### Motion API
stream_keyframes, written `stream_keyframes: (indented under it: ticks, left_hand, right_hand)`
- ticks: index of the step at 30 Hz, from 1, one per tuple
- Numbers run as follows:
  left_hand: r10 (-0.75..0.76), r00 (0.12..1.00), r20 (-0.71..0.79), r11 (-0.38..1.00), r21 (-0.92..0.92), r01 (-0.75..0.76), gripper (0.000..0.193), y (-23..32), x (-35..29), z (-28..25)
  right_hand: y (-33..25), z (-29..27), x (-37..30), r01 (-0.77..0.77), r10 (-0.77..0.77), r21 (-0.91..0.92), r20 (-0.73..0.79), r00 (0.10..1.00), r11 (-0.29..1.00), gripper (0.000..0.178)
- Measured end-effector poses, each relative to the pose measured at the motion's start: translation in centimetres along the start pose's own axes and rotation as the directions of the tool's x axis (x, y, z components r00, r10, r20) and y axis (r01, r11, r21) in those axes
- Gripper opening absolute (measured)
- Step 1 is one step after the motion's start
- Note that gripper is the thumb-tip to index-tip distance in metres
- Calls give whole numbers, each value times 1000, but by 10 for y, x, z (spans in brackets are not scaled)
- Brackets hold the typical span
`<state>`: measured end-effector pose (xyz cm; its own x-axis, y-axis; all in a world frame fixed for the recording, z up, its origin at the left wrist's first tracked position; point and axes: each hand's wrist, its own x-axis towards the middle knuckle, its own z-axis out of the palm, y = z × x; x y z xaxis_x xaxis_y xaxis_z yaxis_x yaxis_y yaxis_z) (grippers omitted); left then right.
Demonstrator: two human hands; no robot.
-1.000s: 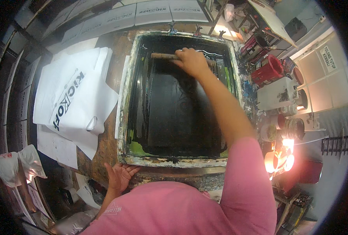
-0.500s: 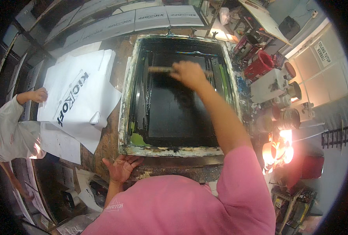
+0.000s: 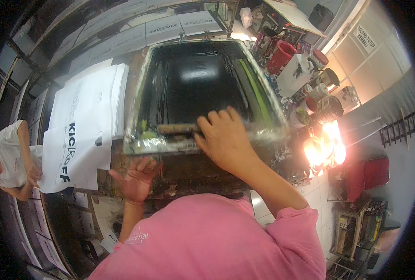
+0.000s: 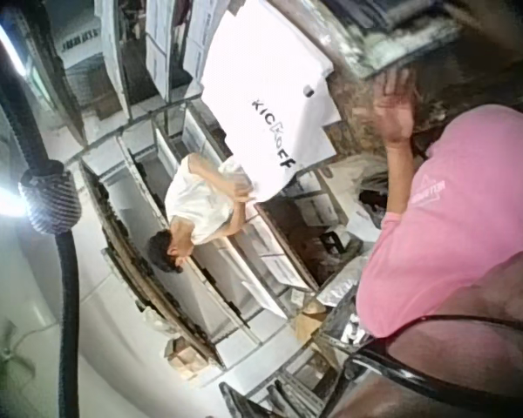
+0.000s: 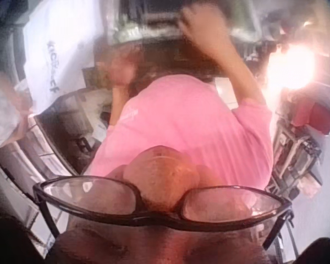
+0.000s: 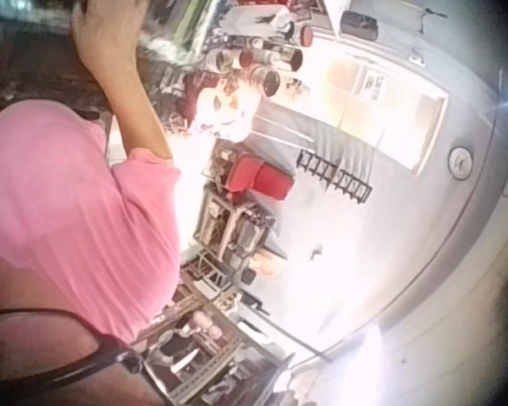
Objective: The person performs screen printing on white bags by placing each bag onto a flat surface and pulling a squeegee across a mesh screen to apply black ink.
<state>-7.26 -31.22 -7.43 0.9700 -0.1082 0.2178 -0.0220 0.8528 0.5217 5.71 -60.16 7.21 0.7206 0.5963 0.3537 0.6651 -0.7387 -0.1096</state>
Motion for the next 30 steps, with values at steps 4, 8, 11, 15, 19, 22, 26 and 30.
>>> stream_keyframes:
  ticks: [4,8,11,15,19,22,26,30]
  left_hand:
    - [173,983,-57,982,-72,-177,88,22,54,67]
    - [219,973,-66,740,661,-121,77,25,103,53]
    - [273,953,-131,-629,725,280,84,-12,87,21]
    - [214,963,-164,-800,536,269,93,-51,58,-14]
    - [170,965,-199,-768,587,257,96,-54,69,-1]
    - [246,963,-107,-640,729,244,80,-45,93,12]
    - [434,897,80,-411,904,118,46,-14,154,50]
    - [624,780,-40,-218,950,223,36,12,153,58]
  right_hand:
    - [2,-39,52,20,-65,-153,-300,952,988,29]
    - [20,-71,93,33,-104,-188,-385,917,982,36]
    - [30,-78,118,67,-149,-189,-462,874,980,37]
    - [28,-97,139,81,-137,-147,-427,894,986,38]
    - [31,-115,157,106,-136,-91,-471,872,990,40]
    - [24,-134,170,-12,5,-19,-334,943,1000,48]
    - [26,-129,179,-74,49,-38,-453,890,997,50]
    - [11,-155,205,-318,293,-117,-190,937,941,50]
